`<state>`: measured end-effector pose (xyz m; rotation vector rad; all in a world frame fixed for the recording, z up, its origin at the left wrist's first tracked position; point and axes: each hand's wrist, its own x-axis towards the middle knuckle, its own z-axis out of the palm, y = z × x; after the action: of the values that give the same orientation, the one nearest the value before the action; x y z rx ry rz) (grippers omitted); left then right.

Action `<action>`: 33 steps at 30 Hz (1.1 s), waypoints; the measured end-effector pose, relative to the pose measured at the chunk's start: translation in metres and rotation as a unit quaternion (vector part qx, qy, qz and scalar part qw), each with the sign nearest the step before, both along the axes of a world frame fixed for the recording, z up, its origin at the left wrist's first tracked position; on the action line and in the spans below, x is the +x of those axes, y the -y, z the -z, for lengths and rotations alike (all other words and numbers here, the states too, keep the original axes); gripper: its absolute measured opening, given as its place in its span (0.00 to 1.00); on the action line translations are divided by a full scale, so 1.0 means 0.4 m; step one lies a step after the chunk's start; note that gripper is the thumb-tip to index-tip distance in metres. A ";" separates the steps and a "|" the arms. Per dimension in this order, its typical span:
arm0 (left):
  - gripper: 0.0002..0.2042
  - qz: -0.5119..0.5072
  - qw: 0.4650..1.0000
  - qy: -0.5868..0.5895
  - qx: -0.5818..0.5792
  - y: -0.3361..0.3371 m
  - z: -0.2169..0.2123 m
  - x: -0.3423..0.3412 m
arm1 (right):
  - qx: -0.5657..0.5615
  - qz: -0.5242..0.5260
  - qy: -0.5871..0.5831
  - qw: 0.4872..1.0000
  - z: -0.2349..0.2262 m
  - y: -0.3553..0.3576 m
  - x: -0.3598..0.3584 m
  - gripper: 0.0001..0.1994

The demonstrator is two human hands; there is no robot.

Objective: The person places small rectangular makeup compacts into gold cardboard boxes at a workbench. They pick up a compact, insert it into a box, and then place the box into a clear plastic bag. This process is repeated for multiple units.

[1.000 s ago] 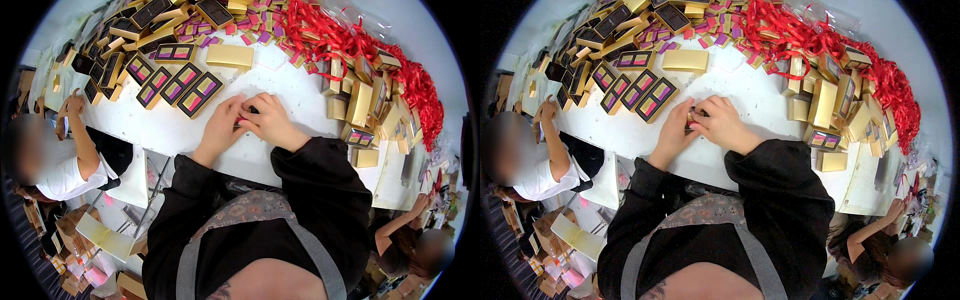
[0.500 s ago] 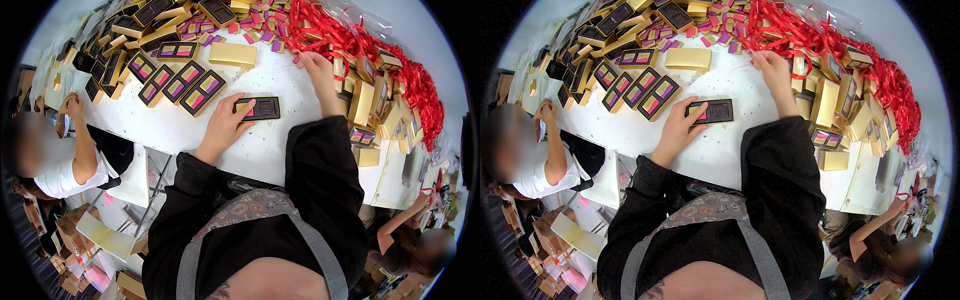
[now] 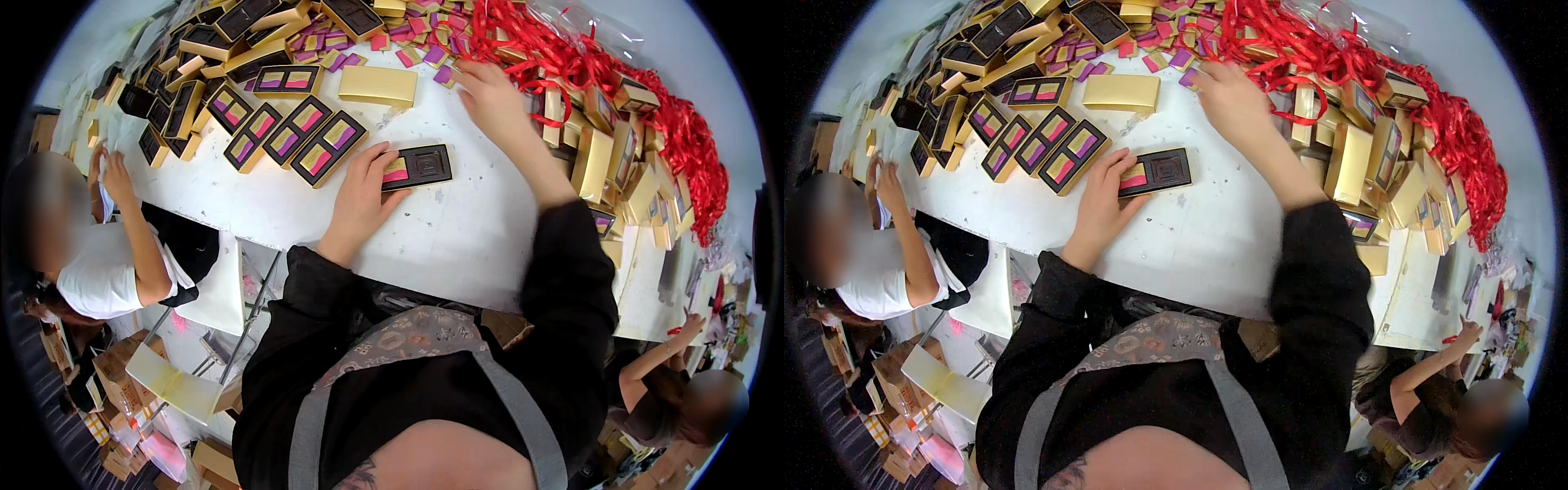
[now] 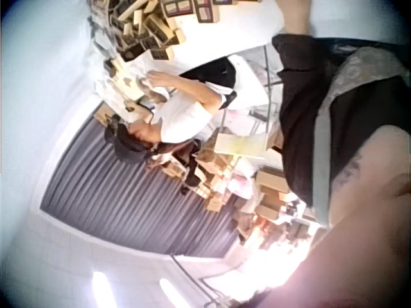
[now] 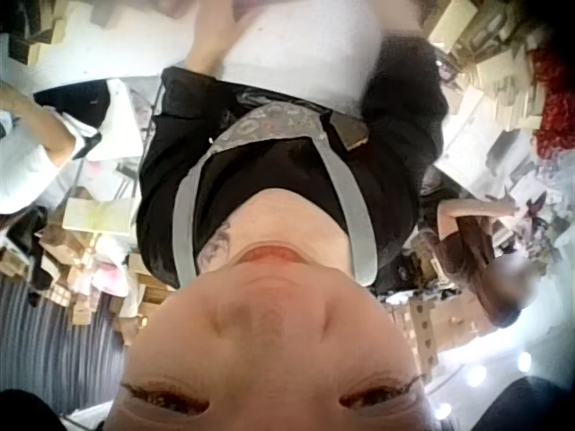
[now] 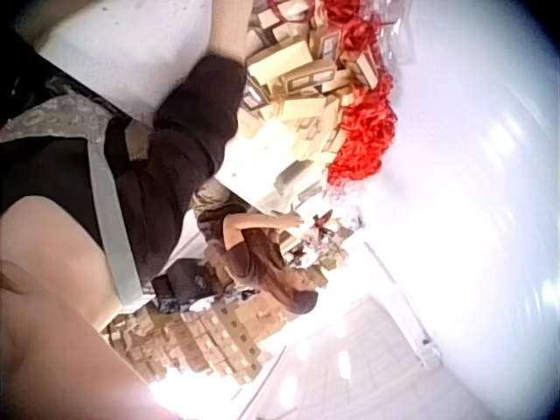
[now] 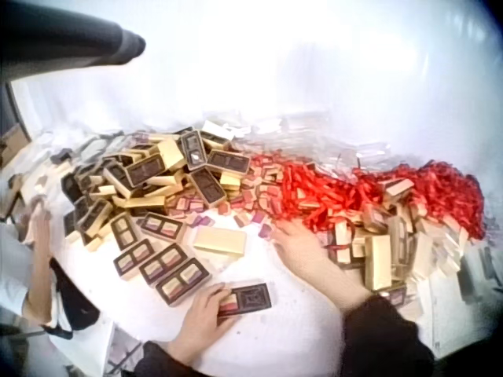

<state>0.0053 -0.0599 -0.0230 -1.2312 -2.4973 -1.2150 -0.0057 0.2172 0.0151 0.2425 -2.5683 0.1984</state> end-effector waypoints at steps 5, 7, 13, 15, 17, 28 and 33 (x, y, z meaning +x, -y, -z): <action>0.31 -0.014 1.000 0.028 0.001 0.013 0.014 0.002 | 0.137 -0.083 0.057 0.985 0.097 -0.027 -0.107 0.14; 0.31 -0.017 1.000 0.024 0.003 0.011 0.015 0.000 | 0.153 -0.111 0.038 0.981 0.097 -0.041 -0.083 0.13; 0.31 -0.006 1.000 0.016 0.004 0.009 0.027 -0.006 | -0.134 -0.157 0.092 0.974 0.049 0.050 0.068 0.14; 0.31 -0.004 1.000 0.001 0.004 0.007 0.022 -0.002 | -0.232 -0.188 0.103 0.949 0.053 0.101 0.117 0.15; 0.30 -0.009 1.000 0.000 -0.007 0.005 0.027 0.001 | -0.262 -0.181 0.090 0.944 0.087 0.132 0.139 0.17; 0.27 0.044 0.976 -0.192 -0.096 -0.023 0.042 -0.039 | -0.096 -0.187 0.242 0.947 0.006 0.182 0.170 0.28; 0.27 0.056 0.959 -0.224 -0.163 -0.059 -0.028 -0.047 | -0.386 -0.050 0.130 0.912 -0.058 0.088 -0.253 0.19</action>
<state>-0.0134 -0.0364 -0.0119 -1.5327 -2.3573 -0.4669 -0.1067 0.1821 0.0382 0.0409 -2.5002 1.3208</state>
